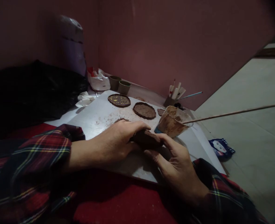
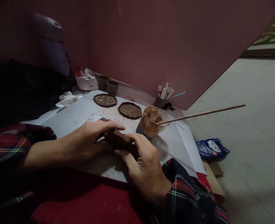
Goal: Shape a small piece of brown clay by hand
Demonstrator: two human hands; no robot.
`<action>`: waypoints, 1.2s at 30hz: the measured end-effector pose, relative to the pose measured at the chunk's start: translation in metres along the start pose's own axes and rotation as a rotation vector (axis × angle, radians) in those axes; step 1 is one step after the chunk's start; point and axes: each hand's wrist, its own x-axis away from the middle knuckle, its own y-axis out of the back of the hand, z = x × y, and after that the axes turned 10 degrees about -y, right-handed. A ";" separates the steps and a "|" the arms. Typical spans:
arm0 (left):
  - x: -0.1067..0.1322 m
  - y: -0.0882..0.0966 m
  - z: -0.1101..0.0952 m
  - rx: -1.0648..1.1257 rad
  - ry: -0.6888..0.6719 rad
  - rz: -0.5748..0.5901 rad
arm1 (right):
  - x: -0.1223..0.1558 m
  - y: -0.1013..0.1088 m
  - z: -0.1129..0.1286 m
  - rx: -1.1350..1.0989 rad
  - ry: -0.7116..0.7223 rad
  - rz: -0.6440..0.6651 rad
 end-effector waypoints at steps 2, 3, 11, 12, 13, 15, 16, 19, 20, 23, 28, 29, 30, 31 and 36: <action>0.000 0.000 0.000 0.002 -0.005 0.002 | 0.000 0.000 0.000 -0.011 0.002 -0.012; 0.000 0.000 0.000 0.005 -0.008 0.001 | 0.000 -0.001 0.000 -0.015 0.007 -0.023; 0.002 -0.002 0.000 -0.055 0.031 -0.034 | 0.001 0.000 0.001 -0.001 0.024 -0.020; 0.002 -0.002 -0.001 -0.056 0.030 -0.043 | 0.001 0.000 0.001 0.000 0.028 -0.022; 0.002 -0.001 -0.001 -0.052 0.027 -0.050 | 0.002 0.001 0.001 0.004 0.033 -0.025; 0.002 0.000 -0.003 -0.024 -0.001 -0.067 | 0.003 0.001 0.000 0.017 0.041 -0.037; 0.002 0.001 -0.004 -0.005 -0.027 -0.080 | 0.003 0.001 -0.001 0.021 0.043 -0.045; 0.001 0.001 -0.005 0.014 -0.102 -0.153 | 0.004 0.001 -0.002 0.016 0.054 -0.079; 0.001 0.000 -0.004 0.006 -0.112 -0.182 | 0.004 0.001 -0.002 0.015 0.059 -0.087; 0.000 -0.003 -0.001 0.012 -0.094 -0.188 | 0.003 0.000 -0.001 0.016 0.035 -0.063; 0.001 -0.004 0.002 0.013 -0.010 -0.110 | 0.001 -0.001 0.002 -0.010 -0.012 -0.009; 0.001 -0.004 0.002 0.001 0.003 -0.111 | 0.001 0.000 0.002 -0.002 -0.009 -0.013; 0.001 -0.004 0.002 -0.010 0.014 -0.111 | 0.001 0.000 0.003 0.007 -0.006 -0.017; 0.001 -0.004 0.002 -0.021 0.022 -0.110 | 0.001 0.000 0.003 0.015 -0.004 -0.020; 0.002 -0.003 0.002 -0.094 0.020 -0.042 | 0.001 0.001 0.003 0.045 0.010 -0.044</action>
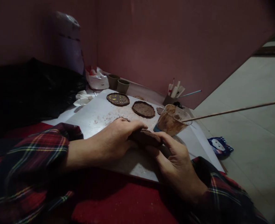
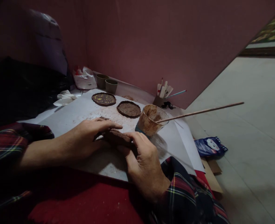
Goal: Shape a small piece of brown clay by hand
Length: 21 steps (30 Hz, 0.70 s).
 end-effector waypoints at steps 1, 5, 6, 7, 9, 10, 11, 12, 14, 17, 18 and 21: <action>0.000 0.000 0.000 -0.004 -0.002 0.006 | 0.000 0.000 0.000 -0.003 0.007 -0.006; 0.000 0.004 -0.005 0.016 -0.039 -0.048 | 0.000 -0.001 -0.001 -0.055 0.037 -0.026; 0.000 0.005 -0.006 0.025 -0.051 -0.078 | 0.001 0.000 -0.001 -0.066 0.039 -0.039; 0.000 0.006 -0.008 0.038 -0.060 -0.111 | 0.002 0.000 -0.001 -0.072 0.037 -0.055; -0.001 0.008 -0.010 0.070 -0.064 -0.161 | 0.003 0.000 0.000 -0.066 0.027 -0.077; -0.002 0.008 -0.010 0.079 -0.064 -0.172 | 0.004 0.000 0.000 -0.058 0.024 -0.083; -0.002 0.008 -0.011 0.079 -0.067 -0.167 | 0.004 0.000 0.000 -0.051 0.021 -0.086; -0.003 0.008 -0.011 0.071 -0.071 -0.151 | 0.004 0.000 0.000 -0.050 0.021 -0.087; -0.003 0.007 -0.010 0.045 -0.078 -0.103 | 0.003 0.000 0.000 -0.059 0.027 -0.069; -0.004 0.006 -0.009 0.033 -0.069 -0.064 | 0.002 -0.001 0.000 -0.049 0.040 -0.019; -0.004 0.006 -0.008 0.035 -0.066 -0.066 | 0.002 0.000 0.000 -0.040 0.041 -0.013; -0.003 0.004 -0.005 0.029 -0.066 -0.048 | 0.002 0.000 0.001 -0.035 0.033 -0.023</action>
